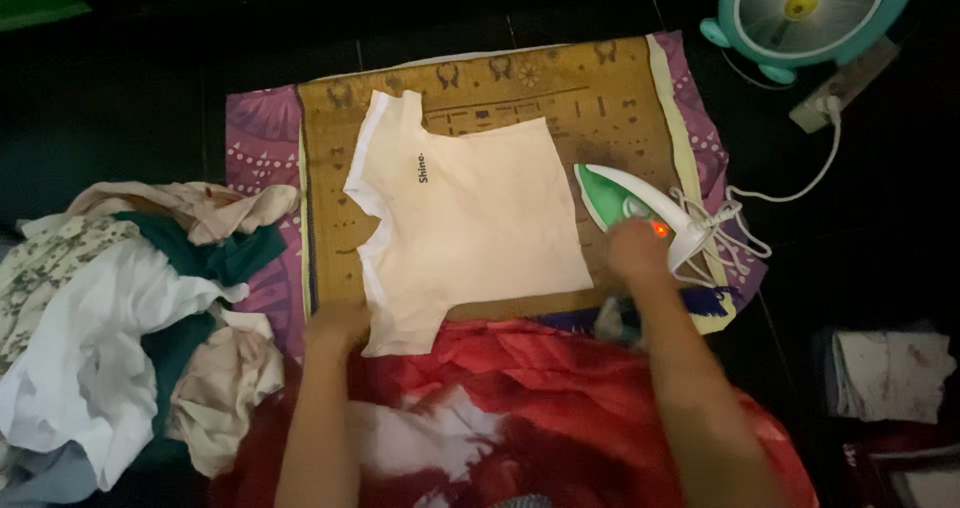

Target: The person picks up garments from a pile, sprays them using a bottle, irons them on a board placed on the floor, and folds them into a stack.

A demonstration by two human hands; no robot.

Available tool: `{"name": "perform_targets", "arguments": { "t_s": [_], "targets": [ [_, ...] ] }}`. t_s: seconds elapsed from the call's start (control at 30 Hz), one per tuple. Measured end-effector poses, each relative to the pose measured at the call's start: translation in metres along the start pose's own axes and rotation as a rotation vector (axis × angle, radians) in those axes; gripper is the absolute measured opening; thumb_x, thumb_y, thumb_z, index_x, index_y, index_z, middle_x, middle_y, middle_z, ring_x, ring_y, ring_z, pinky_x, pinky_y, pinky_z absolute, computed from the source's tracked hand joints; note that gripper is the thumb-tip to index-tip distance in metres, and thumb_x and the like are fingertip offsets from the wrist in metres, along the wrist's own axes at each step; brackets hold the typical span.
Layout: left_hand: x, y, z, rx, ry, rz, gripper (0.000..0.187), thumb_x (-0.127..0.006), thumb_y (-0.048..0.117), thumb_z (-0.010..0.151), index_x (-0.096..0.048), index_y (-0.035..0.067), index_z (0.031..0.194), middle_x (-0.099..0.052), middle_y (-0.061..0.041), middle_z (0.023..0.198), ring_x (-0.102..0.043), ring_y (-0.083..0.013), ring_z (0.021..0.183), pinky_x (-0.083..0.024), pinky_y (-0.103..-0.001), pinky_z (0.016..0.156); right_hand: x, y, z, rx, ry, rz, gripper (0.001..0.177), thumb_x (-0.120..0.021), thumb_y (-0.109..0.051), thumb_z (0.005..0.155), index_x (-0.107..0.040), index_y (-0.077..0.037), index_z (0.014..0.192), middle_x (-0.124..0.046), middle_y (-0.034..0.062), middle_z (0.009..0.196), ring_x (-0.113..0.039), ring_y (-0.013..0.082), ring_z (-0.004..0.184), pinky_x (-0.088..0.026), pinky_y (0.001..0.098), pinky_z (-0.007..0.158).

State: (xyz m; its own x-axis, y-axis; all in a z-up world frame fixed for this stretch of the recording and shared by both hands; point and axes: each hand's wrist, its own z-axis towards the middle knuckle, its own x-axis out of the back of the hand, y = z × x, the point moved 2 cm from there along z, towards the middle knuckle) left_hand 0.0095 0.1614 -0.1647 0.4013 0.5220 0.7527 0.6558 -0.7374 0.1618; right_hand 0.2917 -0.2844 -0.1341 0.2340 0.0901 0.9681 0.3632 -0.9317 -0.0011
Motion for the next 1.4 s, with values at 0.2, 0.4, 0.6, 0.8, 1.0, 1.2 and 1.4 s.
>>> {"name": "perform_targets", "arguments": {
  "t_s": [0.2, 0.4, 0.6, 0.8, 1.0, 1.2, 1.4],
  "targets": [
    [-0.010, -0.022, 0.067, 0.092, 0.442, -0.317, 0.064, -0.050, 0.059, 0.105, -0.076, 0.001, 0.109, -0.072, -0.030, 0.113, -0.068, -0.0466, 0.110, -0.052, -0.052, 0.098, 0.072, 0.017, 0.005, 0.113, 0.709, -0.184, 0.060, -0.072, -0.054, 0.067, -0.075, -0.005, 0.100, -0.075, 0.0204, 0.100, -0.072, 0.0404, 0.097, -0.054, 0.0551, 0.075],
    [-0.030, -0.004, 0.133, -0.056, 0.261, -1.035, 0.054, -0.057, 0.048, 0.103, -0.071, -0.004, 0.098, -0.068, -0.029, 0.098, -0.069, -0.0499, 0.092, -0.050, -0.052, 0.079, 0.104, -0.028, 0.021, -0.021, 0.161, 0.247, 0.055, -0.065, -0.056, 0.094, -0.073, -0.007, 0.118, -0.073, 0.0218, 0.097, -0.070, 0.0383, 0.087, -0.057, 0.0504, 0.080],
    [0.003, 0.026, 0.089, 0.087, 0.290, -0.762, 0.050, -0.071, 0.045, 0.093, -0.072, -0.003, 0.107, -0.074, -0.024, 0.101, -0.071, -0.0371, 0.095, -0.053, -0.046, 0.084, 0.099, -0.149, 0.008, 0.377, -0.300, 0.182, 0.066, -0.064, -0.073, 0.079, -0.076, -0.019, 0.115, -0.076, 0.0097, 0.100, -0.072, 0.0285, 0.094, -0.056, 0.0475, 0.085],
    [-0.009, 0.016, 0.068, -0.207, 0.376, -1.207, 0.063, -0.081, 0.032, 0.077, -0.060, 0.003, 0.129, -0.070, -0.020, 0.122, -0.068, -0.0330, 0.107, -0.052, -0.041, 0.088, 0.073, -0.185, -0.012, 0.581, -0.351, 0.098, 0.069, -0.063, -0.075, 0.084, -0.076, -0.014, 0.114, -0.075, 0.0155, 0.106, -0.069, 0.0362, 0.102, -0.054, 0.0487, 0.089],
    [-0.006, 0.021, 0.051, 0.024, 0.677, -0.594, 0.052, -0.079, 0.038, 0.085, -0.067, -0.003, 0.115, -0.071, -0.029, 0.100, -0.068, -0.0465, 0.092, -0.053, -0.051, 0.082, 0.069, -0.116, -0.027, 0.492, -0.454, 0.049, 0.076, -0.060, -0.079, 0.074, -0.076, -0.016, 0.114, -0.073, 0.0157, 0.109, -0.069, 0.0331, 0.105, -0.054, 0.0472, 0.091],
    [-0.010, 0.028, 0.029, 0.072, 0.762, -0.656, 0.045, -0.059, 0.041, 0.102, -0.066, -0.003, 0.106, -0.071, -0.027, 0.091, -0.069, -0.0479, 0.085, -0.052, -0.055, 0.077, 0.073, -0.100, -0.027, 0.330, -0.434, -0.067, 0.082, -0.058, -0.085, 0.075, -0.075, -0.017, 0.117, -0.072, 0.0172, 0.116, -0.068, 0.0353, 0.111, -0.053, 0.0468, 0.094],
    [-0.047, 0.028, 0.025, 0.153, 0.876, -0.515, 0.048, -0.049, 0.043, 0.102, -0.065, 0.000, 0.117, -0.072, -0.028, 0.099, -0.069, -0.0487, 0.087, -0.053, -0.059, 0.073, 0.063, -0.190, -0.039, 0.439, -0.300, 0.117, 0.074, -0.061, -0.080, 0.071, -0.075, -0.024, 0.118, -0.075, 0.0144, 0.111, -0.069, 0.0341, 0.106, -0.053, 0.0480, 0.091]
  ]
}}
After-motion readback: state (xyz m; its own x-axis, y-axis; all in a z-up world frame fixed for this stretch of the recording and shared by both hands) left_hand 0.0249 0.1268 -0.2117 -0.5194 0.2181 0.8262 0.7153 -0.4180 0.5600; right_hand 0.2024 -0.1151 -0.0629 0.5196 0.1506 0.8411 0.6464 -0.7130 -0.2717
